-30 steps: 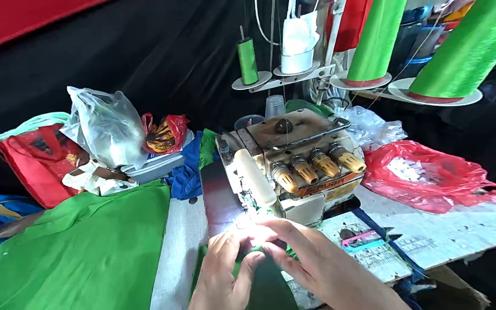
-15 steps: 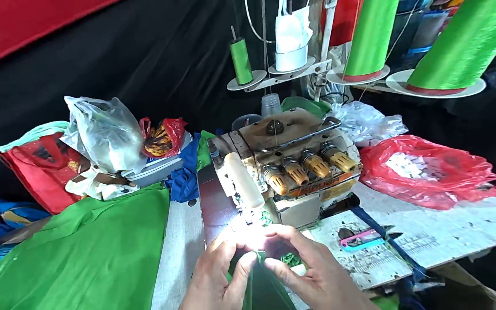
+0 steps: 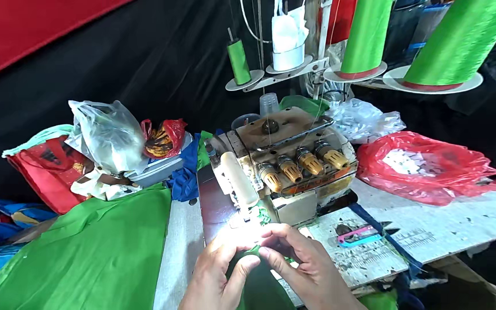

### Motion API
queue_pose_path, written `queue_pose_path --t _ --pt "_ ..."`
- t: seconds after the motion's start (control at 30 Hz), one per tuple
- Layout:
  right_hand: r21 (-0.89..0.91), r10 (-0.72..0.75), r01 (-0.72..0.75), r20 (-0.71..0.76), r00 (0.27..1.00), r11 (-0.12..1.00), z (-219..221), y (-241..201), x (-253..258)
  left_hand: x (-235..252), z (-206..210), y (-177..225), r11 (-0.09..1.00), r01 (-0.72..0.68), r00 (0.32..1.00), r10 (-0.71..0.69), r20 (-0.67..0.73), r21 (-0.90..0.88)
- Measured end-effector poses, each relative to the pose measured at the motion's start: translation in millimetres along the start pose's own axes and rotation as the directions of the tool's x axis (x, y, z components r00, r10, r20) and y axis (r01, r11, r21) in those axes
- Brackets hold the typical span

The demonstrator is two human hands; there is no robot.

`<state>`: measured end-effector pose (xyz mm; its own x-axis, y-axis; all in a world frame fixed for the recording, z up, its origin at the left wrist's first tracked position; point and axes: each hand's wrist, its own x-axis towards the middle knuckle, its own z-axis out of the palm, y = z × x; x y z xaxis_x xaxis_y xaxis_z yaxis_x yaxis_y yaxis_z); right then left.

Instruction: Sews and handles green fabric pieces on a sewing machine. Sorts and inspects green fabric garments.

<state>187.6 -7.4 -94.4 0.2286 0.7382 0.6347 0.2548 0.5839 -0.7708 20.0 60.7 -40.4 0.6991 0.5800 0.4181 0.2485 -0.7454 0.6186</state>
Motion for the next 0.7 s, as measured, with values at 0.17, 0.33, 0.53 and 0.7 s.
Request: queue_pose_path --t 0.17,0.33,0.53,0.7 --pt "-0.13 -0.057 0.052 -0.036 0.998 0.99 4.5 -0.5 -2.3 -1.8 2.7 -3.0 0.999 -0.038 0.997 0.038 -0.063 0.004" --pt "-0.103 0.067 -0.06 0.059 0.996 0.993 -1.6 -12.3 -16.7 -0.1 -5.1 -0.9 0.992 0.065 0.997 -0.069 -0.04 -0.105" --pt "-0.125 0.203 -0.195 0.054 0.978 0.973 8.8 -3.5 -40.3 4.2 -5.2 -7.4 0.997 0.036 0.996 -0.042 -0.082 -0.072" --pt "-0.074 0.205 -0.205 -0.006 0.979 0.976 10.6 -10.9 -44.8 20.4 9.9 -21.6 0.961 0.007 0.977 0.053 -0.208 0.278"
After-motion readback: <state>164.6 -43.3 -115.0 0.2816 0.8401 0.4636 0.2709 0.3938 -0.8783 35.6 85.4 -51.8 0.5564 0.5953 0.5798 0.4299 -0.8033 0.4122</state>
